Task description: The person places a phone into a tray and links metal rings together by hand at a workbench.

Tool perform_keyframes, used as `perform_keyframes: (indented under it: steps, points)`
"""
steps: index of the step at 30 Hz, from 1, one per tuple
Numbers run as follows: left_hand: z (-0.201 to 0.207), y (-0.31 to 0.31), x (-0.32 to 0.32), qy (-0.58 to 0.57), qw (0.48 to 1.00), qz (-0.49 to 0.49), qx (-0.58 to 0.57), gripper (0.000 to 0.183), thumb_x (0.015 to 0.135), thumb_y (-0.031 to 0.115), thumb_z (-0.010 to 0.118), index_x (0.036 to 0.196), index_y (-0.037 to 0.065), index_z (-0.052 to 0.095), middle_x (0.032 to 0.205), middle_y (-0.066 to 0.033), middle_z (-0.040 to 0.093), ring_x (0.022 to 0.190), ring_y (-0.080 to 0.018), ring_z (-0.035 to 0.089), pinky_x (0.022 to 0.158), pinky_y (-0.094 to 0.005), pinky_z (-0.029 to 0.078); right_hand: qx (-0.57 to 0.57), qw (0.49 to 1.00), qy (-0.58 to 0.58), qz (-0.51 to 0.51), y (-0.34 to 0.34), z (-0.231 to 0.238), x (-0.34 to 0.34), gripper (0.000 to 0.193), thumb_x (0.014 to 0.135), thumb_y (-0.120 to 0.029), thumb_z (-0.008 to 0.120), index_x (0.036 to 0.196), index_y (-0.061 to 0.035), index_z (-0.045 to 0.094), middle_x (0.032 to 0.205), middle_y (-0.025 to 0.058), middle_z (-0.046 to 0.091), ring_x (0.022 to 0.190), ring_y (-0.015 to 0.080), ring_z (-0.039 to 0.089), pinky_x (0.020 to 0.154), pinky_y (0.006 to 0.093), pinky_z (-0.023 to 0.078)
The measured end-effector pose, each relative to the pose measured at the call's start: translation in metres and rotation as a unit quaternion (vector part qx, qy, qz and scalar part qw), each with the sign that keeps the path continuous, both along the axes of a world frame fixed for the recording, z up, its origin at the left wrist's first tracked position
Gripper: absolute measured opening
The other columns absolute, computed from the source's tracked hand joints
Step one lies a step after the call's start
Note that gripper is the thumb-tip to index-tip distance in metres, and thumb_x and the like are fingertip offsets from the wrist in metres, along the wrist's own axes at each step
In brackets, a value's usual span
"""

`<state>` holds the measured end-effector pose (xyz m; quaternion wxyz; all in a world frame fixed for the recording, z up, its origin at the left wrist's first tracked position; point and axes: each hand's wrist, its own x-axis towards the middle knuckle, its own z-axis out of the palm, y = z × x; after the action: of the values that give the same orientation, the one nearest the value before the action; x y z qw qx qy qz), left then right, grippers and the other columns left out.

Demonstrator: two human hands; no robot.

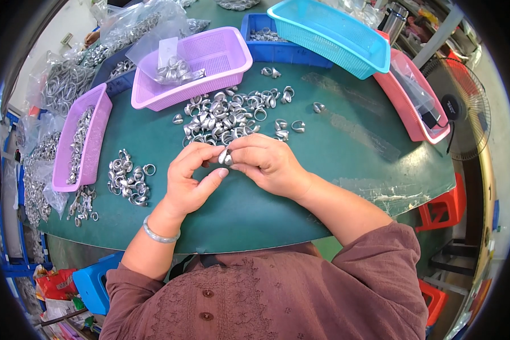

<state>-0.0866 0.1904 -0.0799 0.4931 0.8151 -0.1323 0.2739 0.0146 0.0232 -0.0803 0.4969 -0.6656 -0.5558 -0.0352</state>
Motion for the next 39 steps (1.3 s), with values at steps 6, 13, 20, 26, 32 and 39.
perform_keyframes:
  steps: [6, 13, 20, 26, 32, 39]
  points:
    - [-0.001, -0.003, -0.002, 0.039, 0.998, -0.009, -0.05, 0.033, 0.07, 0.001, 0.069, 0.102, 0.0, 0.061, 0.083, -0.0055, 0.057, 0.073, -0.0121, 0.052, 0.064, -0.0235, 0.043, 0.006, 0.999, -0.035, -0.012, 0.001, -0.002, 0.0, 0.018, 0.069, -0.001, 0.069, 0.085, -0.0051, 0.063, 0.093, 0.0085, 0.062, 0.08, 0.0257, 0.06, 0.068, 0.032, 0.049]
    - [-0.007, -0.004, -0.003, 0.087, 0.992, -0.027, -0.084, 0.034, 0.072, 0.002, 0.069, 0.105, 0.0, 0.058, 0.086, -0.0024, 0.058, 0.074, -0.0092, 0.052, 0.066, -0.0217, 0.044, 0.006, 0.992, -0.124, -0.01, 0.002, 0.006, -0.001, 0.019, 0.069, 0.001, 0.067, 0.087, -0.0039, 0.061, 0.091, 0.0095, 0.059, 0.078, 0.0267, 0.058, 0.067, 0.0334, 0.048]
    - [-0.009, -0.002, 0.0, 0.196, 0.92, -0.054, -0.336, 0.021, 0.09, 0.01, 0.05, 0.108, 0.0, 0.055, 0.09, -0.0057, 0.061, 0.08, -0.0122, 0.058, 0.072, -0.025, 0.047, 0.018, 0.995, -0.054, -0.084, 0.002, 0.009, -0.002, 0.024, 0.069, 0.004, 0.063, 0.091, -0.0026, 0.059, 0.091, 0.0104, 0.058, 0.079, 0.0284, 0.056, 0.069, 0.0351, 0.046]
    - [-0.01, 0.01, 0.003, 0.255, 0.824, -0.097, -0.496, 0.025, 0.091, 0.013, 0.048, 0.111, 0.0, 0.053, 0.096, -0.01, 0.062, 0.086, -0.0183, 0.061, 0.075, -0.0284, 0.049, -0.152, 0.975, -0.145, -0.073, -0.006, 0.013, 0.002, 0.015, 0.068, -0.009, 0.067, 0.081, -0.0056, 0.06, 0.092, 0.0064, 0.053, 0.091, 0.025, 0.048, 0.08, 0.0383, 0.036]
    - [-0.011, 0.013, 0.005, 0.266, 0.794, -0.165, -0.521, 0.028, 0.091, 0.012, 0.048, 0.115, -0.001, 0.051, 0.103, -0.0143, 0.061, 0.094, -0.0229, 0.061, 0.082, -0.0322, 0.05, -0.151, 0.973, -0.15, -0.088, -0.006, 0.005, 0.003, 0.011, 0.068, -0.01, 0.067, 0.075, -0.007, 0.06, 0.091, 0.0039, 0.053, 0.091, 0.024, 0.047, 0.08, 0.0381, 0.035]
    - [-0.011, 0.014, 0.004, 0.257, 0.78, -0.197, -0.536, 0.031, 0.09, 0.01, 0.048, 0.119, -0.002, 0.048, 0.108, -0.0165, 0.059, 0.1, -0.0261, 0.059, 0.086, -0.0339, 0.049, -0.074, 0.994, -0.019, -0.081, -0.007, 0.005, 0.007, 0.008, 0.071, -0.005, 0.064, 0.077, -0.0054, 0.059, 0.079, 0.0059, 0.056, 0.077, 0.0257, 0.052, 0.07, 0.0354, 0.041]
